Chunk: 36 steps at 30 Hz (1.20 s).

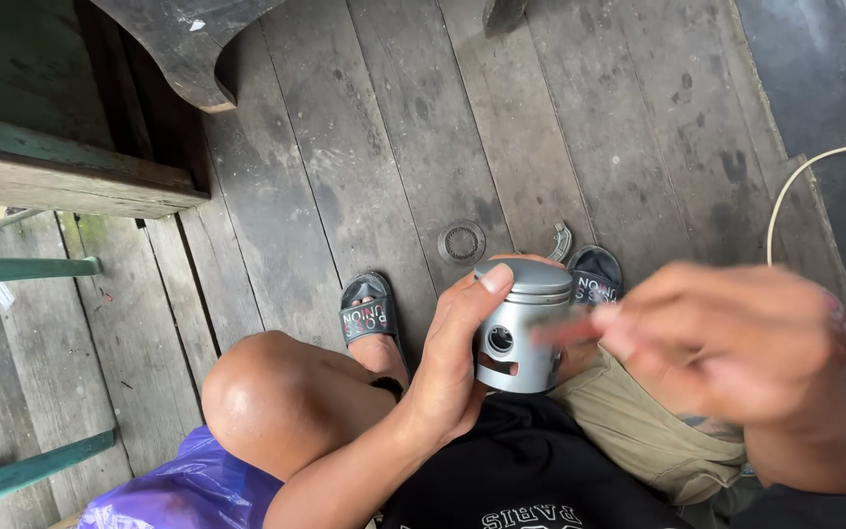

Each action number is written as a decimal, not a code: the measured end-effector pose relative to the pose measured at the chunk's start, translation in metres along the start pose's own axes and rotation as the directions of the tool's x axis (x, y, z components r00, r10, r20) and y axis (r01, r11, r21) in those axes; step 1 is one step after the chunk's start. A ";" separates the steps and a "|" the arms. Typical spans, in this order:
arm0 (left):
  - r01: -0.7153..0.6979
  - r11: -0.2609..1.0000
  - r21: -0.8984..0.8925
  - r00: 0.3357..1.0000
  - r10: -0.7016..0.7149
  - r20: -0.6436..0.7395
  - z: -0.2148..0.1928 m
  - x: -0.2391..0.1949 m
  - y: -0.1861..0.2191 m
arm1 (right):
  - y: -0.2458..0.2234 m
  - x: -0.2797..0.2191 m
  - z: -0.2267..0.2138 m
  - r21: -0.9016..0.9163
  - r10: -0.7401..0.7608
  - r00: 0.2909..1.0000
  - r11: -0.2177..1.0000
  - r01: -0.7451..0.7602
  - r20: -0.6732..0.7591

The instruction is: Cleaning a motorcycle piston using a wire brush

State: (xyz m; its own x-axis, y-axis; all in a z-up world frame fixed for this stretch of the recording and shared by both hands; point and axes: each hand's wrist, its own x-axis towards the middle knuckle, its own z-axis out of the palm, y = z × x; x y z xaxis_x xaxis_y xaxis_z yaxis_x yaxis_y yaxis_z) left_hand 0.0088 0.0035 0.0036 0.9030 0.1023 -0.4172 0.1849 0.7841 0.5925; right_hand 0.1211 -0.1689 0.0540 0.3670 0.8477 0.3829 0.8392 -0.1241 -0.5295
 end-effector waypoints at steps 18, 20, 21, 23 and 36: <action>-0.043 0.999 0.033 0.999 0.044 -0.013 -0.004 0.001 -0.003 | 0.003 0.001 0.006 0.041 0.021 1.000 0.999 -0.021 0.018; -0.035 0.998 0.055 0.999 0.035 -0.007 -0.004 0.001 -0.003 | 0.001 0.002 0.006 0.076 -0.073 0.994 0.995 0.066 0.084; -0.049 0.998 0.050 0.999 0.049 -0.002 -0.003 0.000 -0.001 | 0.001 0.002 0.005 0.088 -0.052 0.996 0.995 0.046 0.074; -0.070 0.996 0.047 0.998 0.070 0.007 0.000 -0.001 0.000 | 0.007 0.000 0.002 0.097 -0.038 0.997 0.995 0.032 0.063; -0.009 0.992 -0.127 0.998 0.017 0.059 0.003 -0.008 0.001 | 0.002 -0.004 0.007 0.075 0.118 0.990 0.991 -0.112 -0.075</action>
State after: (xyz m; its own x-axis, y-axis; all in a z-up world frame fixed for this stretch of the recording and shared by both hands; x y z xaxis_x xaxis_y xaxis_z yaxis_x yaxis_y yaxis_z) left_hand 0.0031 0.0012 0.0097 0.9271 0.0794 -0.3662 0.1260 0.8543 0.5042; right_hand 0.1180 -0.1688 0.0461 0.4923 0.7863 0.3733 0.7602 -0.1795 -0.6244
